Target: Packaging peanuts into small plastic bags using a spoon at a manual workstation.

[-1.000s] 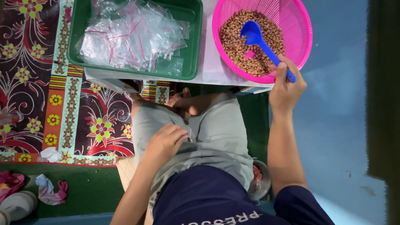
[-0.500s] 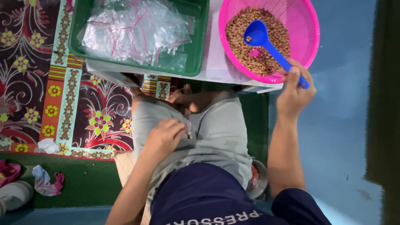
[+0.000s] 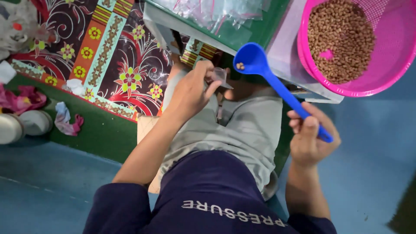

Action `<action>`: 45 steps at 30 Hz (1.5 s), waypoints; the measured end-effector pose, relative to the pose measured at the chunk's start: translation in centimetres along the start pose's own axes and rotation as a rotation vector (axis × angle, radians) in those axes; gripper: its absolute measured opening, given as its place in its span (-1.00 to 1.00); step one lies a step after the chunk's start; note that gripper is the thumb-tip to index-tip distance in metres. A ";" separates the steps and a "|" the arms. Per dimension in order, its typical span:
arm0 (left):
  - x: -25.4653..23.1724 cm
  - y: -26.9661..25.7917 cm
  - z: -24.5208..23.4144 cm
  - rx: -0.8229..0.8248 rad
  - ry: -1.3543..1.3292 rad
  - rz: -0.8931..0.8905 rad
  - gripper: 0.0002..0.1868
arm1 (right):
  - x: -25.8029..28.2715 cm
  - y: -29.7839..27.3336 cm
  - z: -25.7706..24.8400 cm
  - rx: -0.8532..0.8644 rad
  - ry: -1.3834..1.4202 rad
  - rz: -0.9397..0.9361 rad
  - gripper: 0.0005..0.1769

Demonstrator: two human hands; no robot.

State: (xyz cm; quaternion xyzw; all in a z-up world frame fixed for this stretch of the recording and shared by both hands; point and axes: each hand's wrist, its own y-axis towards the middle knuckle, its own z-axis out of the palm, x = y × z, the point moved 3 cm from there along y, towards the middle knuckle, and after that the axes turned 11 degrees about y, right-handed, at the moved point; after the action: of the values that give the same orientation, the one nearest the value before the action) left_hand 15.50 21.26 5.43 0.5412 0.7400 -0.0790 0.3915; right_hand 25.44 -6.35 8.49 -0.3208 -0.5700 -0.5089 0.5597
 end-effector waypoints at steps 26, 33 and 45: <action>-1.5 -0.4 1.2 -0.120 0.180 0.286 -0.85 | -2.8 0.4 0.4 0.179 0.085 -0.687 -0.68; -1.3 -3.8 3.6 0.152 -0.060 0.266 -0.89 | -4.0 -0.8 4.9 0.524 -0.523 -0.048 -0.45; -2.8 -3.6 3.3 0.303 -0.207 0.178 -0.62 | -5.7 -1.3 4.1 0.481 -0.401 0.072 -0.91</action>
State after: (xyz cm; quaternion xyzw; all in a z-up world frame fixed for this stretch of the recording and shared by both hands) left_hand 14.28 16.00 3.94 0.6460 0.6248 -0.2097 0.3851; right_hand 23.96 -1.73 3.31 -0.2933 -0.7611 -0.2661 0.5137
